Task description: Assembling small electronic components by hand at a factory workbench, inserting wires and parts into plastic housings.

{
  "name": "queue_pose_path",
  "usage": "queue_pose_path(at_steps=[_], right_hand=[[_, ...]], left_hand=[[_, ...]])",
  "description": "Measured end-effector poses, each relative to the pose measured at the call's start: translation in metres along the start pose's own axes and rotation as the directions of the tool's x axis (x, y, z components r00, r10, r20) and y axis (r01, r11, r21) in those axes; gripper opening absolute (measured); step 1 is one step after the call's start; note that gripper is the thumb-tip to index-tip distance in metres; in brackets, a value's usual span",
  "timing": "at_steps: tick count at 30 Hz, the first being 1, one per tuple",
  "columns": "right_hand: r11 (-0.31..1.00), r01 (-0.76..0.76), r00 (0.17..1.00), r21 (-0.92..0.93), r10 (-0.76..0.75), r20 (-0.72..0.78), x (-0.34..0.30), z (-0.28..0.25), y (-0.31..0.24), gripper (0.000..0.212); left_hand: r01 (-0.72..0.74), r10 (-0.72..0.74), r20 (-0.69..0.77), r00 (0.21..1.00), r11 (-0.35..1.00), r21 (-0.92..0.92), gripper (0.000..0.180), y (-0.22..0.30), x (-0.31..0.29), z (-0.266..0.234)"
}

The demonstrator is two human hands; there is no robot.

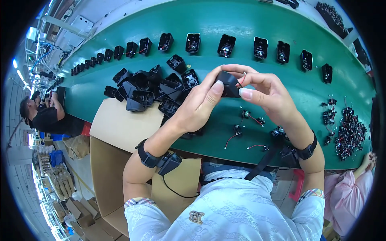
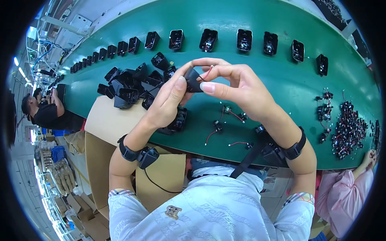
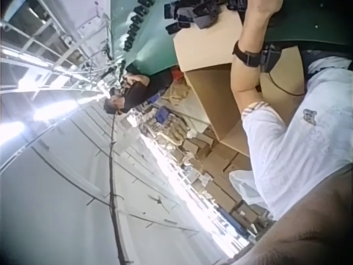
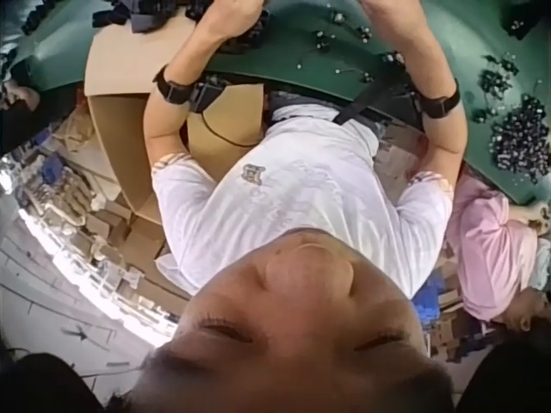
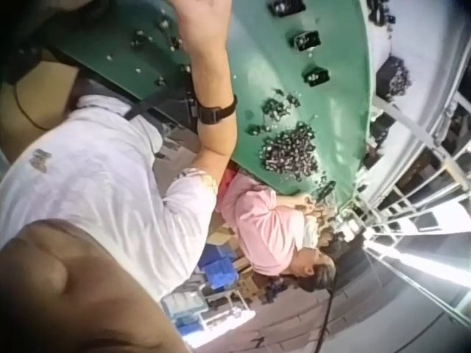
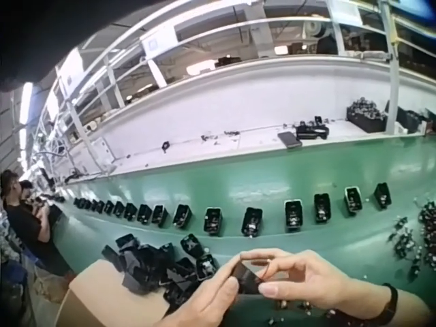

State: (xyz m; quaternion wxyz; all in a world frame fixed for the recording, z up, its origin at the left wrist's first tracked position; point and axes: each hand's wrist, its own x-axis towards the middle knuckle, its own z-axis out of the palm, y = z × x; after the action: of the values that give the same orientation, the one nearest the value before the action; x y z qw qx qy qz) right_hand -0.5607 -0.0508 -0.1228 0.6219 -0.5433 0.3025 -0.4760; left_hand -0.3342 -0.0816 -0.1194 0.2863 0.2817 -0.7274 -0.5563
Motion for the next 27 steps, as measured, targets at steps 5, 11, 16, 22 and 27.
queue_pose_path(at_steps=[5, 11, 16, 22, 27], right_hand=[[0.969, -0.202, 0.979, 0.144, 0.203, 0.004, -0.002, 0.000, -0.008, 0.016], [0.980, -0.192, 0.980, 0.054, 0.194, -0.039, -0.016, -0.008, -0.015, 0.018], [0.663, 0.093, 0.976, -0.743, -0.209, -0.064, -0.050, -0.070, -0.055, 0.021], [-0.067, -0.275, 0.907, -0.959, -0.349, -0.235, -0.131, -0.244, -0.115, 0.019], [-0.144, -0.428, 0.900, -0.892, -0.154, -0.407, -0.169, -0.322, -0.104, 0.023]], left_hand=[[0.111, -0.102, 0.061, 0.993, 0.981, -0.156, 0.077, -0.002, -0.002, 0.001], [0.176, -0.148, 0.128, 0.981, 0.951, -0.253, 0.074, -0.015, 0.005, 0.002], [0.000, 0.015, -0.084, 0.996, 0.983, 0.185, 0.065, -0.009, -0.006, 0.008], [-0.171, 0.178, 0.014, 0.984, 0.920, 0.352, 0.068, 0.007, -0.013, 0.015], [-0.136, 0.130, 0.039, 0.991, 0.919, 0.370, 0.065, -0.003, -0.006, 0.017]])
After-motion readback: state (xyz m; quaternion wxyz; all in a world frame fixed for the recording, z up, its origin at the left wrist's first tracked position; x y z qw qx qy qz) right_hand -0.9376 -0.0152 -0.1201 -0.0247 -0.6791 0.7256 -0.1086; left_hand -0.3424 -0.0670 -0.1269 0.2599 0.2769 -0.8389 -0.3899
